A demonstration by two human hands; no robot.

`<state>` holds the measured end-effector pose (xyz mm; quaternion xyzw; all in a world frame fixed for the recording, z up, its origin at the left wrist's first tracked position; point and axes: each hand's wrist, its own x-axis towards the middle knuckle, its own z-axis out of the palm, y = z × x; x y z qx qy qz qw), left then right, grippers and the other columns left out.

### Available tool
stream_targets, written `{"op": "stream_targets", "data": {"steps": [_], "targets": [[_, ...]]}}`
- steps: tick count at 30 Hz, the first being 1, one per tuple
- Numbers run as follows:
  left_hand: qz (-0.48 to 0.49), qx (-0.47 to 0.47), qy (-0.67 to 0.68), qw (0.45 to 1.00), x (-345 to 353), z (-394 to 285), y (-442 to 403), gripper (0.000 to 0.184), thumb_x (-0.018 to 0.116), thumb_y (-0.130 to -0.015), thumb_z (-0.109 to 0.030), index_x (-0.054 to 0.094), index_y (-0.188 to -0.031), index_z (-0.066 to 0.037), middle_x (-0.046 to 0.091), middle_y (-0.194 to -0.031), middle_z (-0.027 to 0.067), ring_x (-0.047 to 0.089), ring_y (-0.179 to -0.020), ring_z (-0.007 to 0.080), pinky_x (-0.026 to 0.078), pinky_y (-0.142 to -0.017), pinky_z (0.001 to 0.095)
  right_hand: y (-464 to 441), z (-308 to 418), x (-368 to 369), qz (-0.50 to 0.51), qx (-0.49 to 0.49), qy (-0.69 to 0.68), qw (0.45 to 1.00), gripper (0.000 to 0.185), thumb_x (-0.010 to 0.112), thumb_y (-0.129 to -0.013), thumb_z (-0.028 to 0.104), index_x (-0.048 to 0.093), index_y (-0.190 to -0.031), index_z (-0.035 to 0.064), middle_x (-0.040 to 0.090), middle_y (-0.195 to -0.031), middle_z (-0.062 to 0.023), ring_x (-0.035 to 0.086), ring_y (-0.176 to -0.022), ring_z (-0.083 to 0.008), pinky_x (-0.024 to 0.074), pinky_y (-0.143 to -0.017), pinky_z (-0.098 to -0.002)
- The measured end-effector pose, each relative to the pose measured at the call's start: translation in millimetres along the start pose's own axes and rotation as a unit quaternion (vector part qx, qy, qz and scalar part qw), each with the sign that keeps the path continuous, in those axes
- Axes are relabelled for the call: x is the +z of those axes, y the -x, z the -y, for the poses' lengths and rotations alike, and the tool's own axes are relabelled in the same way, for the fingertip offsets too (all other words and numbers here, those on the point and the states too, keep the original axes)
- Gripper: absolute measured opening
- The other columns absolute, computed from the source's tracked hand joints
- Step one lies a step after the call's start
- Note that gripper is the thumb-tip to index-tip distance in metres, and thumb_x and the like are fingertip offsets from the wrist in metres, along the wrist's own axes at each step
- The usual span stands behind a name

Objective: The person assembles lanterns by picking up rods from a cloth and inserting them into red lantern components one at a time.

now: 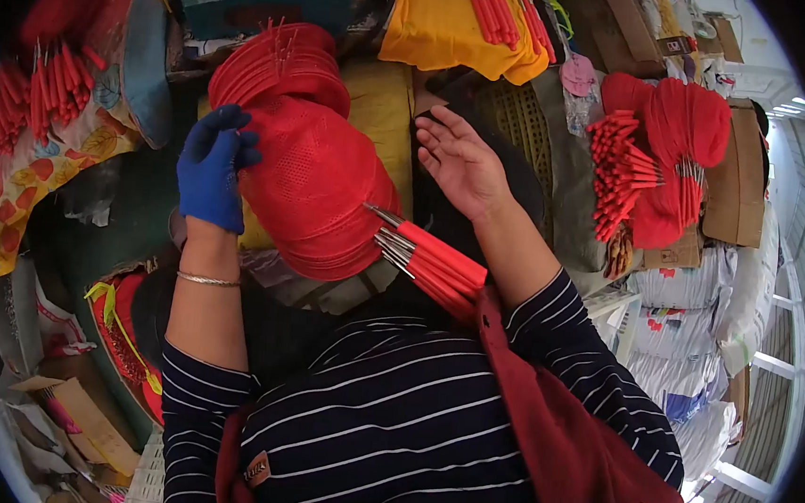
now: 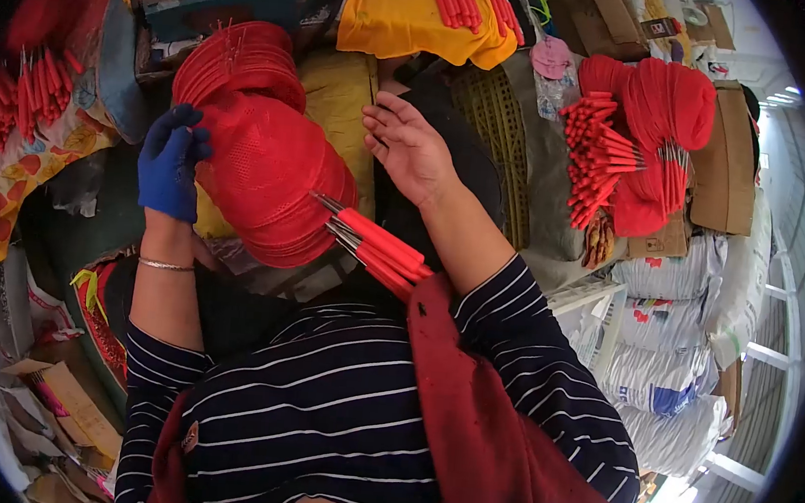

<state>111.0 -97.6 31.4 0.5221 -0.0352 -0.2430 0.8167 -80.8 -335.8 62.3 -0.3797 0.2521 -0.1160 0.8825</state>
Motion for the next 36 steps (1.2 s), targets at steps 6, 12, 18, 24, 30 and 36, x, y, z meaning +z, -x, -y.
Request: {"op": "stream_targets", "data": {"steps": [6,12,18,24,30,36], "targets": [[-0.013,0.007,0.007,1.000,24,-17,7,0.027,0.049,-0.084,-0.001,0.053,-0.111,0.002,0.059,-0.105,0.0164,0.060,-0.078,0.0164,0.050,-0.063,0.0268,-2,3,-13,-0.032,-0.020,-0.043,0.998,0.019,0.052,-0.083,0.006,0.056,-0.102,0.0056,0.058,-0.110,-0.0076,0.053,-0.100,-0.0174,0.0414,-0.087,-0.0327],[0.017,0.017,0.010,1.000,42,-26,15,0.026,0.049,-0.084,-0.002,0.054,-0.110,0.002,0.059,-0.104,0.0162,0.059,-0.077,0.0158,0.049,-0.064,0.0267,-2,4,-21,-0.006,-0.032,-0.058,0.998,0.021,0.052,-0.085,0.010,0.056,-0.105,0.0067,0.054,-0.118,-0.0099,0.050,-0.108,-0.0199,0.0410,-0.091,-0.0332],[0.020,0.018,-0.005,1.000,45,-31,20,0.026,0.049,-0.085,-0.003,0.054,-0.110,0.002,0.059,-0.104,0.0160,0.060,-0.078,0.0162,0.049,-0.064,0.0268,0,8,-17,-0.042,-0.032,-0.034,0.998,0.032,0.051,-0.086,0.009,0.050,-0.118,0.0073,0.054,-0.119,-0.0098,0.051,-0.108,-0.0192,0.0409,-0.091,-0.0323],[-0.033,0.048,-0.036,0.998,32,-23,15,0.029,0.051,-0.084,-0.003,0.054,-0.113,0.001,0.059,-0.107,0.0139,0.059,-0.092,0.0187,0.048,-0.078,0.0285,1,7,-19,-0.034,-0.034,-0.030,0.998,0.032,0.051,-0.087,0.007,0.049,-0.120,0.0073,0.058,-0.113,-0.0093,0.055,-0.101,-0.0178,0.0429,-0.088,-0.0302],[0.012,0.203,-0.353,0.913,26,2,-6,0.035,0.056,-0.080,-0.005,0.056,-0.115,-0.007,0.059,-0.110,0.0101,0.057,-0.100,0.0213,0.044,-0.086,0.0301,0,8,-17,-0.034,-0.036,-0.029,0.998,0.032,0.051,-0.087,0.006,0.050,-0.119,0.0071,0.059,-0.110,-0.0092,0.056,-0.099,-0.0174,0.0440,-0.086,-0.0294],[0.001,0.227,-0.524,0.821,44,12,-2,0.039,0.059,-0.076,-0.006,0.059,-0.114,-0.013,0.057,-0.113,0.0145,0.054,-0.104,0.0319,0.043,-0.090,0.0375,1,10,-15,-0.054,-0.035,-0.034,0.997,0.026,0.050,-0.088,0.007,0.052,-0.114,0.0075,0.060,-0.106,-0.0085,0.057,-0.095,-0.0166,0.0453,-0.082,-0.0283]]}}
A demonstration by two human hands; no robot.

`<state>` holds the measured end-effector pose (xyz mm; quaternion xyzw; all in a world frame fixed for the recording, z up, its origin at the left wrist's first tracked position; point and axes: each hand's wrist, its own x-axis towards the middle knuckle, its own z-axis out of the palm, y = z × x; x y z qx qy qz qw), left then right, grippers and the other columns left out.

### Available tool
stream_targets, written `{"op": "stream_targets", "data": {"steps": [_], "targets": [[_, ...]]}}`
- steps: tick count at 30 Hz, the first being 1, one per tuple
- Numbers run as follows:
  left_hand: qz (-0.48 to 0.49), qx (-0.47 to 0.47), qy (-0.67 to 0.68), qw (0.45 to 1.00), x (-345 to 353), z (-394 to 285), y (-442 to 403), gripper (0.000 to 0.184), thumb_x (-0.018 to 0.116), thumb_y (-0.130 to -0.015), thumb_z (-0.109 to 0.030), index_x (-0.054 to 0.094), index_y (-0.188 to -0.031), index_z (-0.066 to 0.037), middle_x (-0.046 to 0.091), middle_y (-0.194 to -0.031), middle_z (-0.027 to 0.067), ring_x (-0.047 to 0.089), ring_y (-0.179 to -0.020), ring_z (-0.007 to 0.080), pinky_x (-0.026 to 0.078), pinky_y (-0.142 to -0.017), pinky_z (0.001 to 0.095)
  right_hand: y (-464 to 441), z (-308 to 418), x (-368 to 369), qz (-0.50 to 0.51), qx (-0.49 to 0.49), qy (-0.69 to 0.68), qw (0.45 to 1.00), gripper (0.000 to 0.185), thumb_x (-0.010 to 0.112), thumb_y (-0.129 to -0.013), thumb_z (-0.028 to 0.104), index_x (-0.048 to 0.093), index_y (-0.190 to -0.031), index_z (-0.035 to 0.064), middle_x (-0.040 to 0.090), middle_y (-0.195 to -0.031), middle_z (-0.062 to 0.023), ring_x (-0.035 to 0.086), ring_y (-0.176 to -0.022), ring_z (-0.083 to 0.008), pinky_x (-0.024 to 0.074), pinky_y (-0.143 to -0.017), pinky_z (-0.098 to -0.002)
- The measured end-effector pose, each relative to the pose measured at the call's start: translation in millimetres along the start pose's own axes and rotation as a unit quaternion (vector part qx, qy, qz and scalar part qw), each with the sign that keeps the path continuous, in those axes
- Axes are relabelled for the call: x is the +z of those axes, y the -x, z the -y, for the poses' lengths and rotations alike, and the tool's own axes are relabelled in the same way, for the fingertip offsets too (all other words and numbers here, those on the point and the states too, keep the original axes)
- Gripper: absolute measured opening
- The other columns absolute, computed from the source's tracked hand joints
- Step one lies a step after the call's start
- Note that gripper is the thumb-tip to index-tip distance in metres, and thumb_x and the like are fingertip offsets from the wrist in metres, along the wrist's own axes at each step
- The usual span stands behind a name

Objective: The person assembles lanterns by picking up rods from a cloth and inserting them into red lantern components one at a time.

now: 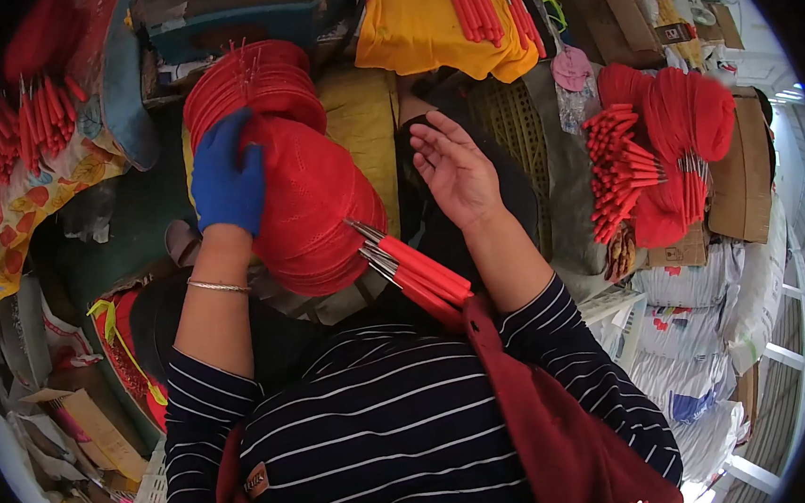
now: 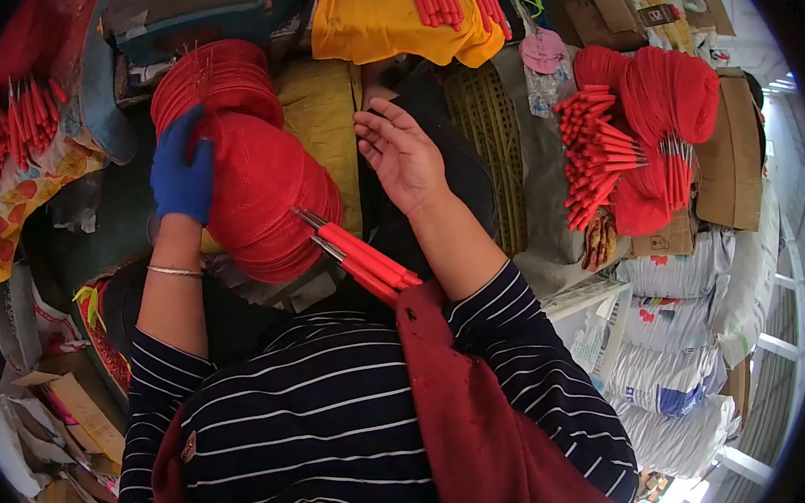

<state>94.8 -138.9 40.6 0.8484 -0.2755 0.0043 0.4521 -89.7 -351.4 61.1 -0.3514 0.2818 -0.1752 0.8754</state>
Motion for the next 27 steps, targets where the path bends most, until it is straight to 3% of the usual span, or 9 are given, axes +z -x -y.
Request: {"op": "stream_targets", "data": {"steps": [4,6,15,21,24,26,27], "targets": [[-0.079,0.066,-0.008,0.995,-7,-1,-6,0.040,0.059,-0.075,-0.007,0.058,-0.115,-0.013,0.056,-0.115,0.0123,0.052,-0.107,0.0315,0.042,-0.091,0.0379,-1,0,-2,0.001,0.006,-0.002,1.000,0.026,0.050,-0.088,0.007,0.052,-0.115,0.0078,0.060,-0.105,-0.0080,0.057,-0.094,-0.0163,0.0453,-0.081,-0.0284],[-0.039,0.036,-0.074,0.996,-2,5,-7,0.040,0.059,-0.074,-0.007,0.059,-0.114,-0.014,0.055,-0.115,0.0111,0.050,-0.108,0.0314,0.041,-0.092,0.0386,-3,0,-3,0.004,0.014,-0.008,1.000,0.027,0.051,-0.088,0.008,0.052,-0.115,0.0077,0.060,-0.106,-0.0088,0.057,-0.095,-0.0173,0.0451,-0.082,-0.0287],[0.014,0.036,-0.124,0.992,-9,-4,-3,0.035,0.060,-0.074,-0.008,0.062,-0.107,-0.018,0.056,-0.112,0.0103,0.051,-0.104,0.0306,0.043,-0.089,0.0389,-4,-3,-2,-0.004,0.020,0.015,1.000,0.028,0.051,-0.088,0.008,0.051,-0.116,0.0073,0.060,-0.106,-0.0094,0.057,-0.094,-0.0171,0.0445,-0.082,-0.0286],[0.005,0.034,-0.140,0.990,-15,-9,-8,0.028,0.065,-0.072,-0.013,0.064,-0.100,-0.017,0.059,-0.103,0.0095,0.053,-0.099,0.0307,0.045,-0.083,0.0400,-4,7,4,-0.032,0.017,0.042,0.998,0.030,0.052,-0.088,0.008,0.049,-0.117,0.0046,0.060,-0.107,-0.0104,0.057,-0.093,-0.0172,0.0456,-0.080,-0.0279],[-0.019,0.066,-0.127,0.990,-14,-8,-6,0.026,0.069,-0.070,-0.016,0.065,-0.096,-0.015,0.060,-0.098,0.0097,0.056,-0.093,0.0304,0.046,-0.080,0.0397,-37,46,16,-0.027,-0.020,0.182,0.983,0.032,0.052,-0.088,0.010,0.048,-0.118,0.0013,0.061,-0.103,-0.0108,0.058,-0.090,-0.0167,0.0466,-0.077,-0.0281],[-0.007,0.061,-0.078,0.995,-12,-5,-6,0.025,0.069,-0.071,-0.017,0.065,-0.095,-0.014,0.060,-0.096,0.0103,0.057,-0.090,0.0300,0.046,-0.077,0.0388,-81,79,19,-0.012,-0.089,0.339,0.936,0.034,0.056,-0.084,0.012,0.050,-0.116,0.0017,0.062,-0.100,-0.0108,0.060,-0.088,-0.0180,0.0473,-0.075,-0.0290],[0.003,0.057,-0.028,0.998,-10,-4,-7,0.024,0.070,-0.071,-0.018,0.065,-0.094,-0.012,0.060,-0.093,0.0109,0.059,-0.086,0.0295,0.047,-0.075,0.0379,-109,96,12,-0.023,-0.162,0.531,0.832,0.036,0.056,-0.083,0.013,0.050,-0.117,0.0023,0.061,-0.102,-0.0133,0.061,-0.090,-0.0224,0.0481,-0.076,-0.0321]]}}
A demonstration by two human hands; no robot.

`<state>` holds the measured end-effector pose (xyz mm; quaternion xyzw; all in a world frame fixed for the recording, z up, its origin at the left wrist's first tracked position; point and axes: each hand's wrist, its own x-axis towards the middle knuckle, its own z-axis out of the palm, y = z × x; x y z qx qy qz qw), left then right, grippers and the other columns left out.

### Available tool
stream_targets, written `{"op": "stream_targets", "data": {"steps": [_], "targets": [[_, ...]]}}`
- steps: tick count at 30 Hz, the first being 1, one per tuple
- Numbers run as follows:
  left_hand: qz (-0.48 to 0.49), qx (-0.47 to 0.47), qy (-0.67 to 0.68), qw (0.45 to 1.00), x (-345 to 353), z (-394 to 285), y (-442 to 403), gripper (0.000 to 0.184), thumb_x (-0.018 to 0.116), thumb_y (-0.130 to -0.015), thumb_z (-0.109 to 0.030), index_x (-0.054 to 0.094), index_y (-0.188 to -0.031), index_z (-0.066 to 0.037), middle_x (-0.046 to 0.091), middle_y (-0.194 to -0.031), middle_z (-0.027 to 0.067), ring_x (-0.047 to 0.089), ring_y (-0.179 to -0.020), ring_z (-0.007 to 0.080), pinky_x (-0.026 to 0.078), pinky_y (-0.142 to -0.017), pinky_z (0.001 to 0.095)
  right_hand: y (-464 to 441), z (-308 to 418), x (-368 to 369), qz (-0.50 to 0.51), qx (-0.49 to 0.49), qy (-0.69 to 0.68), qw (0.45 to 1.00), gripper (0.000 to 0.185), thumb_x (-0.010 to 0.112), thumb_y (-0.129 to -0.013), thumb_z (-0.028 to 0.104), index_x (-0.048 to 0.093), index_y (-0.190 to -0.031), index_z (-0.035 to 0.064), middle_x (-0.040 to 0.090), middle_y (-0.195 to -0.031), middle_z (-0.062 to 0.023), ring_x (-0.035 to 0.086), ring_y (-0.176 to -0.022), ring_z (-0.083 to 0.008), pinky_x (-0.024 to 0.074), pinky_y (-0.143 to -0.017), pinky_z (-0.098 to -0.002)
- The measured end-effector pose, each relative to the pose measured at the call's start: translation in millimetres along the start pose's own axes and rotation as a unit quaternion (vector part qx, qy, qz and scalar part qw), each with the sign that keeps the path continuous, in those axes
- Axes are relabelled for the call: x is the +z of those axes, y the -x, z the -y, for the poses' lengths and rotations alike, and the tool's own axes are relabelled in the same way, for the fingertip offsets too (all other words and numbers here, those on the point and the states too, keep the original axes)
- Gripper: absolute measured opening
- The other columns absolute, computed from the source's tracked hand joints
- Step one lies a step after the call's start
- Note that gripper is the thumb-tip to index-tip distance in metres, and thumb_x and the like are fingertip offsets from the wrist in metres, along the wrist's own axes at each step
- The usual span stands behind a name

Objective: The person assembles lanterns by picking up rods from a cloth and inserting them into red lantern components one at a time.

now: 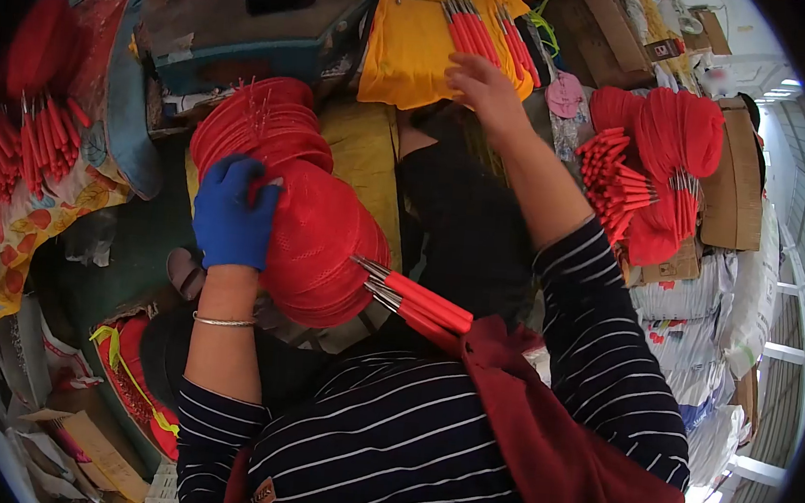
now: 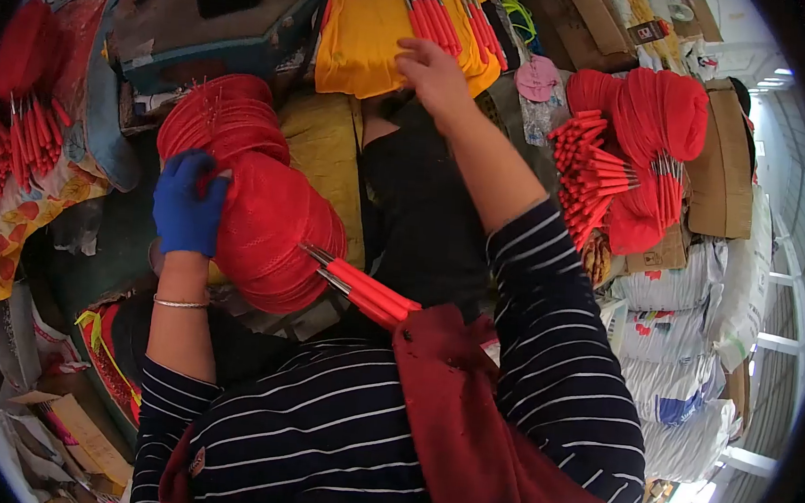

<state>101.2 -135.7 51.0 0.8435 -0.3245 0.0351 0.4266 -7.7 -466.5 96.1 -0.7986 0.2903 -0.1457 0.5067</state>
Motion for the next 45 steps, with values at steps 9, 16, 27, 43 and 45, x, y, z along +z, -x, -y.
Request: {"op": "stream_targets", "data": {"steps": [9,16,27,43,45], "targets": [[0.114,-0.071,0.216,0.967,-3,2,-2,0.020,0.061,-0.080,-0.008,0.066,-0.100,-0.007,0.064,-0.089,0.0116,0.061,-0.082,0.0231,0.047,-0.073,0.0301,-111,-13,-7,-0.044,-0.056,0.614,0.786,0.022,0.051,-0.082,0.015,0.053,-0.102,0.0059,0.061,-0.103,-0.0183,0.059,-0.095,-0.0348,0.0477,-0.077,-0.0470],[0.334,-0.165,0.353,0.858,-25,11,-5,0.023,0.056,-0.084,-0.006,0.065,-0.104,-0.003,0.064,-0.092,0.0038,0.056,-0.081,0.0113,0.045,-0.074,0.0258,-134,-42,-15,-0.080,-0.107,0.540,0.831,0.044,0.060,-0.079,0.020,0.052,-0.120,0.0086,0.064,-0.087,-0.0191,0.063,-0.082,-0.0316,0.0486,-0.066,-0.0436],[0.280,-0.254,0.453,0.807,-18,8,2,0.021,0.057,-0.083,-0.010,0.066,-0.100,-0.002,0.063,-0.092,0.0028,0.054,-0.087,0.0096,0.042,-0.079,0.0221,126,53,50,0.258,-0.026,0.094,0.961,0.011,0.055,-0.088,0.013,0.055,-0.091,0.0021,0.049,-0.078,0.0031,0.045,-0.066,-0.0034,0.0390,-0.059,-0.0209],[0.186,-0.109,0.348,0.912,0,3,27,0.021,0.058,-0.085,-0.007,0.065,-0.105,-0.006,0.063,-0.083,0.0034,0.055,-0.074,0.0079,0.044,-0.067,0.0208,172,78,77,0.210,-0.090,0.212,0.950,0.024,0.054,-0.087,0.017,0.058,-0.107,0.0041,0.060,-0.085,-0.0162,0.059,-0.078,-0.0331,0.0466,-0.066,-0.0354],[0.165,-0.075,0.325,0.928,9,6,32,0.021,0.058,-0.085,-0.008,0.065,-0.104,-0.006,0.064,-0.084,0.0053,0.057,-0.076,0.0102,0.045,-0.068,0.0223,170,87,75,0.198,-0.143,0.254,0.936,0.023,0.056,-0.085,0.015,0.059,-0.105,0.0053,0.060,-0.084,-0.0148,0.059,-0.077,-0.0330,0.0472,-0.065,-0.0364]]}}
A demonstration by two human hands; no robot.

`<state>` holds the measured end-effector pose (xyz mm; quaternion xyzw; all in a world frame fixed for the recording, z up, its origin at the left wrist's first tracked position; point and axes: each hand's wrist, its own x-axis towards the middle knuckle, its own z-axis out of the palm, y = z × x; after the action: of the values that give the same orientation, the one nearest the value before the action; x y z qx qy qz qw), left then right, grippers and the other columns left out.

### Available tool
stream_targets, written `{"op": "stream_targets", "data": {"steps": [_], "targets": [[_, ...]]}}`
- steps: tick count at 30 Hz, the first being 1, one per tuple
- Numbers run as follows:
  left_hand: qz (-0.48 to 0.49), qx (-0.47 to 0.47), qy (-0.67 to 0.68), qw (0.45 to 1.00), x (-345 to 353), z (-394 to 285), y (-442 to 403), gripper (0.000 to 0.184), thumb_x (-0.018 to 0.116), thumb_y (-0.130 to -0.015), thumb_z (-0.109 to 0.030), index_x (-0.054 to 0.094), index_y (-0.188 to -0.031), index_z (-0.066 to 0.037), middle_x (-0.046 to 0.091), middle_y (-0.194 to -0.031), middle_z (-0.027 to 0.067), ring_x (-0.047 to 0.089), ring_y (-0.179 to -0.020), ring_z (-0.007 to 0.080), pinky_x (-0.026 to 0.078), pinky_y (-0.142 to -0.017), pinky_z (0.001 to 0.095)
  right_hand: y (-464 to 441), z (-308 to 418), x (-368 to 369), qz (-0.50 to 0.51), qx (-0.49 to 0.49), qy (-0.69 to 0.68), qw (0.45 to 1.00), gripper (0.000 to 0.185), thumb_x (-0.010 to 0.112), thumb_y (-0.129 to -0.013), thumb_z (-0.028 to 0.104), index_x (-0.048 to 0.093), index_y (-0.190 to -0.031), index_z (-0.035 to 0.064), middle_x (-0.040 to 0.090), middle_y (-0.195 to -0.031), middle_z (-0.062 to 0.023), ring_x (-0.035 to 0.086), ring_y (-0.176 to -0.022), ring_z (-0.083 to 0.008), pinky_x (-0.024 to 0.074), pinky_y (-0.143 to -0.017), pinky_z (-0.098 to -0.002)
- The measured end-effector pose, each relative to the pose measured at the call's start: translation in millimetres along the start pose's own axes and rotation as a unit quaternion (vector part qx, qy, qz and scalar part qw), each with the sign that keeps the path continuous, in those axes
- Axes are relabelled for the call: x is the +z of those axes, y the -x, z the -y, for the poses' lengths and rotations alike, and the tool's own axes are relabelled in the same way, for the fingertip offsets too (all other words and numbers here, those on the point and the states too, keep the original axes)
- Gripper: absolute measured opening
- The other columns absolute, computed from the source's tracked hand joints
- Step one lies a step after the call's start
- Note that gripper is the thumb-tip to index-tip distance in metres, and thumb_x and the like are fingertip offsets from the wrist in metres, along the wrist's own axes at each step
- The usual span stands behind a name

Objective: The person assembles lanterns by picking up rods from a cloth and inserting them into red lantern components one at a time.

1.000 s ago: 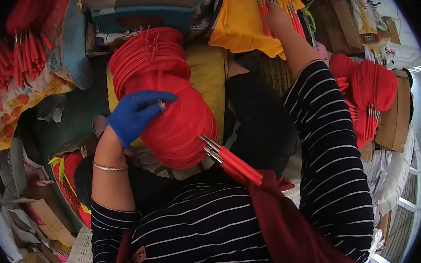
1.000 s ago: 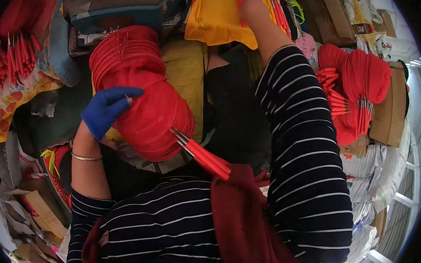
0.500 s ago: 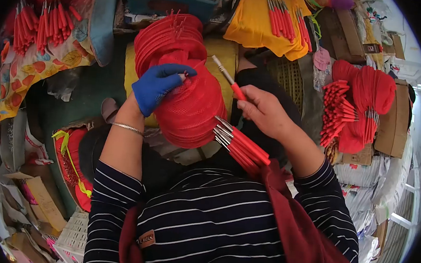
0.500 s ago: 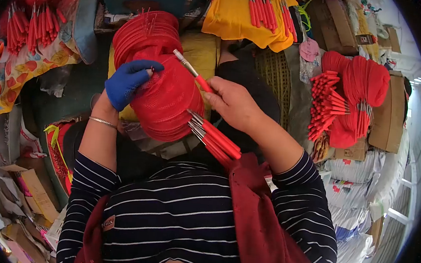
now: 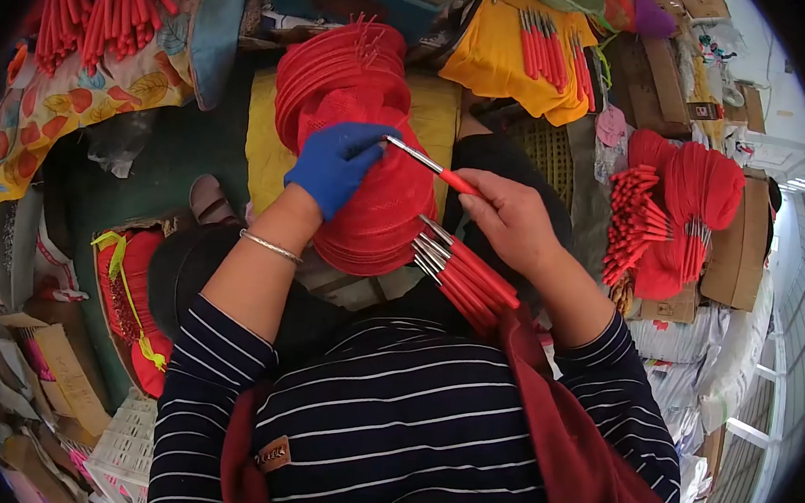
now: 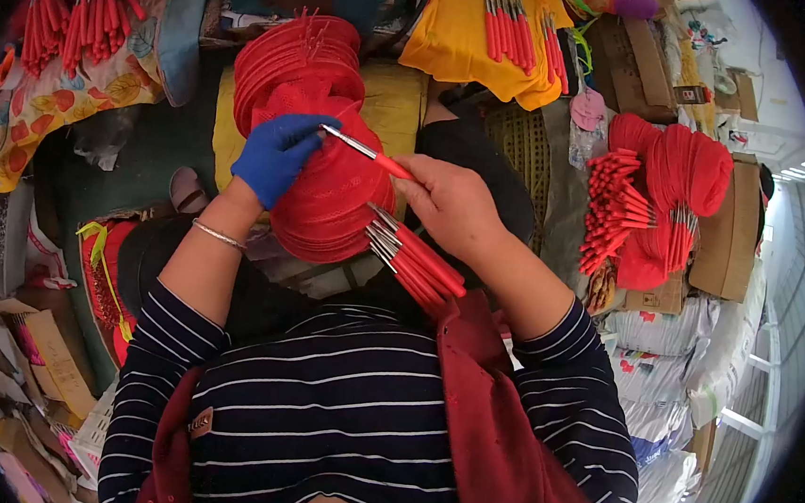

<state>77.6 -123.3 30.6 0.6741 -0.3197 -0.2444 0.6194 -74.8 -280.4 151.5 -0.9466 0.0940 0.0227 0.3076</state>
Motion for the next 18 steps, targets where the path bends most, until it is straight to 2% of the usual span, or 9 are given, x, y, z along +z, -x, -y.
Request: {"op": "stream_targets", "data": {"steps": [1,2,3,4,7,8,10,15,18], "targets": [[-0.011,0.036,-0.033,0.999,3,4,1,0.021,0.058,-0.085,-0.008,0.065,-0.104,-0.007,0.064,-0.085,0.0071,0.059,-0.077,0.0126,0.046,-0.070,0.0238,-2,2,-6,0.002,0.001,0.001,1.000,0.023,0.056,-0.085,0.015,0.059,-0.105,0.0053,0.060,-0.084,-0.0148,0.059,-0.077,-0.0330,0.0472,-0.065,-0.0364],[-0.010,0.036,-0.031,0.999,5,4,1,0.021,0.058,-0.085,-0.008,0.065,-0.104,-0.007,0.064,-0.085,0.0071,0.059,-0.077,0.0126,0.046,-0.070,0.0238,-4,3,-14,0.010,-0.034,0.080,0.996,0.026,0.058,-0.083,0.013,0.058,-0.108,0.0051,0.062,-0.088,-0.0150,0.060,-0.079,-0.0310,0.0483,-0.067,-0.0340],[-0.011,0.039,-0.053,0.998,7,4,2,0.021,0.058,-0.084,-0.011,0.065,-0.104,-0.009,0.063,-0.089,0.0120,0.060,-0.081,0.0221,0.047,-0.072,0.0294,-7,6,-22,0.020,-0.068,0.158,0.985,0.030,0.060,-0.082,0.011,0.057,-0.111,0.0048,0.063,-0.091,-0.0151,0.062,-0.080,-0.0290,0.0493,-0.069,-0.0317],[-0.012,0.041,-0.074,0.996,9,3,3,0.021,0.058,-0.084,-0.015,0.064,-0.104,-0.012,0.063,-0.093,0.0168,0.061,-0.086,0.0316,0.048,-0.074,0.0349,-12,13,-29,0.034,-0.077,0.170,0.982,0.031,0.061,-0.080,0.012,0.058,-0.109,0.0061,0.063,-0.092,-0.0147,0.060,-0.083,-0.0324,0.0497,-0.068,-0.0355],[-0.033,0.072,-0.099,0.992,15,10,5,0.021,0.057,-0.085,-0.016,0.064,-0.104,-0.012,0.063,-0.092,0.0163,0.061,-0.085,0.0320,0.048,-0.074,0.0352,-24,34,-46,0.099,-0.076,0.282,0.951,0.029,0.060,-0.080,0.013,0.059,-0.108,0.0074,0.063,-0.089,-0.0133,0.060,-0.081,-0.0320,0.0491,-0.067,-0.0377],[-0.030,0.073,-0.098,0.992,17,9,6,0.021,0.057,-0.085,-0.016,0.064,-0.104,-0.012,0.063,-0.092,0.0163,0.061,-0.085,0.0320,0.048,-0.074,0.0352,-27,34,-50,0.097,-0.073,0.282,0.952,0.029,0.060,-0.080,0.013,0.059,-0.108,0.0074,0.063,-0.089,-0.0133,0.060,-0.081,-0.0320,0.0491,-0.067,-0.0377],[-0.016,0.068,-0.105,0.992,18,6,7,0.021,0.058,-0.084,-0.006,0.065,-0.104,-0.007,0.065,-0.088,0.0106,0.062,-0.081,0.0177,0.048,-0.073,0.0272,-36,31,-58,0.133,-0.119,0.278,0.944,0.028,0.059,-0.079,0.014,0.058,-0.107,0.0084,0.062,-0.086,-0.0123,0.060,-0.079,-0.0320,0.0482,-0.066,-0.0400],[-0.013,0.039,-0.057,0.998,16,5,6,0.021,0.058,-0.084,-0.007,0.065,-0.104,-0.007,0.065,-0.088,0.0102,0.062,-0.080,0.0168,0.048,-0.073,0.0269,-32,11,-50,0.108,-0.119,0.186,0.969,0.027,0.057,-0.081,0.017,0.060,-0.108,0.0128,0.063,-0.082,-0.0117,0.060,-0.076,-0.0311,0.0481,-0.064,-0.0405],[-0.023,0.054,-0.047,0.997,14,6,7,0.021,0.058,-0.084,-0.006,0.065,-0.104,-0.007,0.065,-0.088,0.0100,0.062,-0.079,0.0155,0.048,-0.073,0.0260,-25,13,-45,0.102,-0.082,0.173,0.976,0.030,0.059,-0.080,0.010,0.058,-0.109,0.0072,0.063,-0.092,-0.0142,0.060,-0.083,-0.0328,0.0486,-0.070,-0.0362]]}}
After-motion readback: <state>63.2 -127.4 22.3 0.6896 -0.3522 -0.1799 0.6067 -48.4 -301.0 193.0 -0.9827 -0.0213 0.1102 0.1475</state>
